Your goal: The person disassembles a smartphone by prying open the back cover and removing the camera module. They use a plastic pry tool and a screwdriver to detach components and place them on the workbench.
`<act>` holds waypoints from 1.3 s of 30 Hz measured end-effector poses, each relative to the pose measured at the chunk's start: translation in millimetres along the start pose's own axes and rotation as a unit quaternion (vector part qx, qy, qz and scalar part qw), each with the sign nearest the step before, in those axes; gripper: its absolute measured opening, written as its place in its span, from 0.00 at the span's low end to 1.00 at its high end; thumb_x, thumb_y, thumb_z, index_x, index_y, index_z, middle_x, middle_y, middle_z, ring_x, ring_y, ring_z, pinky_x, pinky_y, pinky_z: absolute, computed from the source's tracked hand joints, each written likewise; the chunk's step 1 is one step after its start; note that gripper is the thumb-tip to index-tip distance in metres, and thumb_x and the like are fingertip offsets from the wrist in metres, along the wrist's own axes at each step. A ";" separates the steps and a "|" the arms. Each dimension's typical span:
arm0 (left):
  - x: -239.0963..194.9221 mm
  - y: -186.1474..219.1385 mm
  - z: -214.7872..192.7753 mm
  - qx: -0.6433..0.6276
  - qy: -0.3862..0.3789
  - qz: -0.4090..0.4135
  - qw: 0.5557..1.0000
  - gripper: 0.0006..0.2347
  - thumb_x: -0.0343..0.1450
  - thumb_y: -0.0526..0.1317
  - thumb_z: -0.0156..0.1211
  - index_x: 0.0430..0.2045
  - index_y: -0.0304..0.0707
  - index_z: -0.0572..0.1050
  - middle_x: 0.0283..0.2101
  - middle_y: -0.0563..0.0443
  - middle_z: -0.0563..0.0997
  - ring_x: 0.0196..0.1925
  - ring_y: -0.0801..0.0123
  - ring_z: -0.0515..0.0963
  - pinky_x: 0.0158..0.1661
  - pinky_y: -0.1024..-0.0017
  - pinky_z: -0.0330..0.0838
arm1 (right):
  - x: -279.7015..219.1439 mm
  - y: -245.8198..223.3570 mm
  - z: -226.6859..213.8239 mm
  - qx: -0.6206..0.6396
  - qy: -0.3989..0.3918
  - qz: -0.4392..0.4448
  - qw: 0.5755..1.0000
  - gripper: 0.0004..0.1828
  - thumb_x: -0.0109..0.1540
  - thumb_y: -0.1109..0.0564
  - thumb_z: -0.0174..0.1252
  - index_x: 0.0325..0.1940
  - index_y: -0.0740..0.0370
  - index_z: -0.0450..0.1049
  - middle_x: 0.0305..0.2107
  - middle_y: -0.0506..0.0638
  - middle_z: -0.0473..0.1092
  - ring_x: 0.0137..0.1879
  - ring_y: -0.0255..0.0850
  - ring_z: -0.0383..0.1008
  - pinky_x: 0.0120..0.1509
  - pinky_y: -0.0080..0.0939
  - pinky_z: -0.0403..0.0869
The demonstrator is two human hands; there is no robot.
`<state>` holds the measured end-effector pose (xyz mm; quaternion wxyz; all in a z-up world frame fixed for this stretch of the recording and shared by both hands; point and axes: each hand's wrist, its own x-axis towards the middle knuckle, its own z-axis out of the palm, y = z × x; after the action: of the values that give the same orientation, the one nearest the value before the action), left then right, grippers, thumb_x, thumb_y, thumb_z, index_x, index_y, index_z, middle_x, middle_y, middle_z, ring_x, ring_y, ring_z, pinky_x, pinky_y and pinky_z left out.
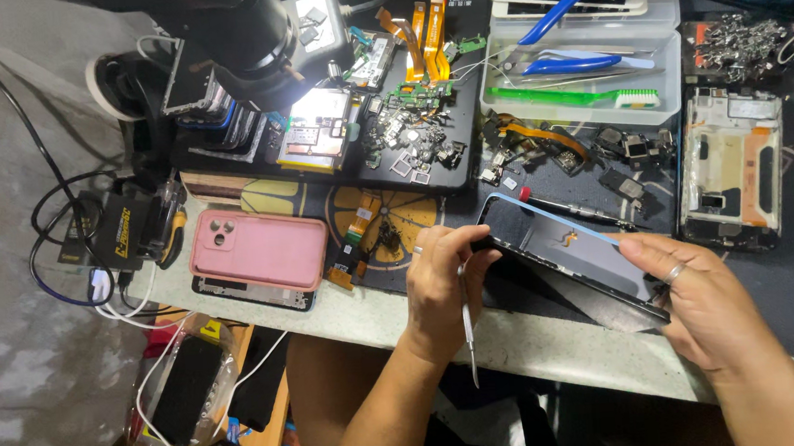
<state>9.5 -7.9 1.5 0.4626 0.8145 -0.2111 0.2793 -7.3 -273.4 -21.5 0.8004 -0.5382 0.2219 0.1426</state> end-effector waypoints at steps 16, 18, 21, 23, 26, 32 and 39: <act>9.6 4.4 5.6 0.027 -0.023 0.003 0.999 0.11 0.72 0.33 0.68 0.45 0.36 0.73 0.33 0.47 0.73 0.36 0.56 0.73 0.39 0.62 0.69 | 5.5 -5.3 -0.3 -0.025 0.047 0.037 0.998 0.18 0.66 0.54 0.56 0.54 0.69 0.78 0.42 0.57 0.78 0.41 0.42 0.79 0.46 0.44 0.77; 11.5 4.5 7.3 0.028 -0.032 0.000 0.999 0.11 0.72 0.34 0.67 0.44 0.36 0.73 0.33 0.47 0.73 0.36 0.56 0.73 0.39 0.62 0.69 | 7.0 -4.8 -1.9 -0.008 0.030 0.029 0.999 0.17 0.66 0.55 0.56 0.53 0.69 0.78 0.41 0.57 0.78 0.41 0.41 0.79 0.47 0.43 0.78; 13.7 4.2 9.3 0.025 -0.038 -0.007 0.999 0.10 0.72 0.35 0.67 0.44 0.36 0.73 0.32 0.48 0.72 0.36 0.56 0.73 0.39 0.63 0.69 | 9.9 -3.1 -6.4 0.003 0.042 0.046 0.998 0.16 0.65 0.55 0.56 0.51 0.67 0.78 0.41 0.55 0.79 0.41 0.41 0.80 0.47 0.43 0.78; 14.1 3.3 9.9 0.023 -0.037 -0.005 0.999 0.10 0.72 0.35 0.67 0.43 0.36 0.73 0.33 0.48 0.72 0.36 0.56 0.73 0.39 0.63 0.69 | 11.0 -1.1 -9.3 0.006 0.035 0.040 0.999 0.16 0.65 0.55 0.56 0.52 0.68 0.78 0.41 0.56 0.79 0.41 0.41 0.80 0.47 0.43 0.78; 13.6 2.0 8.3 0.016 -0.041 -0.003 0.999 0.11 0.71 0.34 0.68 0.43 0.36 0.73 0.32 0.47 0.72 0.35 0.56 0.72 0.38 0.62 0.69 | 9.3 -1.3 -10.6 -0.031 0.017 0.034 0.999 0.18 0.65 0.55 0.57 0.52 0.71 0.79 0.39 0.62 0.79 0.38 0.45 0.79 0.43 0.44 0.77; 2.1 2.0 -6.5 -0.026 -0.047 0.022 0.998 0.13 0.67 0.31 0.72 0.40 0.37 0.72 0.31 0.48 0.74 0.34 0.56 0.73 0.37 0.62 0.68 | -20.4 -2.6 -2.3 -0.236 -0.078 -0.051 0.967 0.20 0.58 0.59 0.62 0.54 0.66 0.83 0.43 0.60 0.82 0.47 0.43 0.80 0.54 0.42 0.74; -23.7 -2.7 -32.2 -0.033 -0.092 0.073 0.993 0.13 0.67 0.29 0.71 0.40 0.36 0.71 0.35 0.47 0.76 0.35 0.56 0.75 0.38 0.63 0.70 | -45.6 -1.9 11.8 -0.345 -0.149 -0.092 0.922 0.26 0.55 0.57 0.65 0.58 0.58 0.80 0.53 0.50 0.78 0.61 0.40 0.81 0.65 0.41 0.74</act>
<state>-15.2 23.4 -2.3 0.4460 0.8037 -0.3205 0.2289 -43.3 -262.6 6.9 0.5987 -0.7715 -0.0134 0.2149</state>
